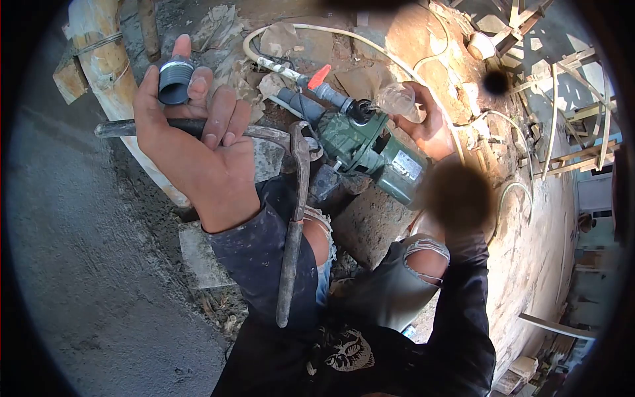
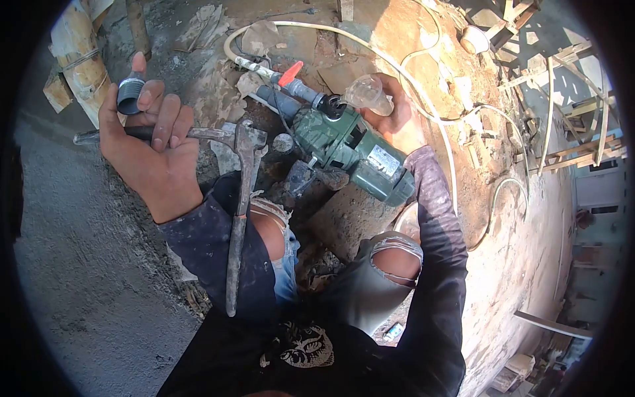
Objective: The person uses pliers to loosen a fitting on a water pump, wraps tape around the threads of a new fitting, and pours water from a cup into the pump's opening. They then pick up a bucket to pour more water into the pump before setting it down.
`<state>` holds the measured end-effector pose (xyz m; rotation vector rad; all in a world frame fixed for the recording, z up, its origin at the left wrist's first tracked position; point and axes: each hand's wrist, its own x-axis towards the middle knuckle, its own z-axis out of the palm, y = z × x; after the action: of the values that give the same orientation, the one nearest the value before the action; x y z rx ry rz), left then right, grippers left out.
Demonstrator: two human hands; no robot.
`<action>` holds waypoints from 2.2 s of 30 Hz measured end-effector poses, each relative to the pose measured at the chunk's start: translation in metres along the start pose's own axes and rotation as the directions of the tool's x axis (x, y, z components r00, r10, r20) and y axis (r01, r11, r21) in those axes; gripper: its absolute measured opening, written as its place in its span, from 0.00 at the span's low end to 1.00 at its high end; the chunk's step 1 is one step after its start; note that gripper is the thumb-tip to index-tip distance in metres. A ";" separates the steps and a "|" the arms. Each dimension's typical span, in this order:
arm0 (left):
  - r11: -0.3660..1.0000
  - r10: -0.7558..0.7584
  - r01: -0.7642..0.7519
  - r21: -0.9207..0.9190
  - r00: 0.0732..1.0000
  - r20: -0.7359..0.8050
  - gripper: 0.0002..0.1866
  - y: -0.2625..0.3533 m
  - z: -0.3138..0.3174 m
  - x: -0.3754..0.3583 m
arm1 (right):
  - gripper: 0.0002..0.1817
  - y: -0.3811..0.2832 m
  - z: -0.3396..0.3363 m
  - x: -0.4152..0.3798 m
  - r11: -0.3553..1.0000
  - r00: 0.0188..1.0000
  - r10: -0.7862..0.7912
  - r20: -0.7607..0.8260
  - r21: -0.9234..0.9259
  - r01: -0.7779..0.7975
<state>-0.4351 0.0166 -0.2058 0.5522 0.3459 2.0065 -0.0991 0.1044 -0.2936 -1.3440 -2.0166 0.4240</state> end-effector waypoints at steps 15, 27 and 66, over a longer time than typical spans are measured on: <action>0.994 -0.003 0.002 -0.107 1.000 -0.008 0.26 0.002 0.001 -0.007 | 0.34 -0.020 -0.013 0.002 0.955 0.999 -0.042 0.017 -0.292 0.045; 0.997 -0.014 0.016 -0.079 1.000 0.026 0.26 0.001 0.000 -0.006 | 0.35 -0.038 -0.025 0.009 0.905 0.991 -0.126 0.047 -0.403 0.134; 0.963 -0.194 0.139 0.232 0.952 0.237 0.24 -0.032 0.007 0.006 | 0.38 0.204 0.045 -0.422 0.314 0.662 0.649 -0.376 -0.660 -0.683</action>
<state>-0.4100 0.0368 -0.2136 0.8798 0.4352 1.7188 0.1137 -0.1877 -0.5948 -2.7477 -1.4895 -0.1999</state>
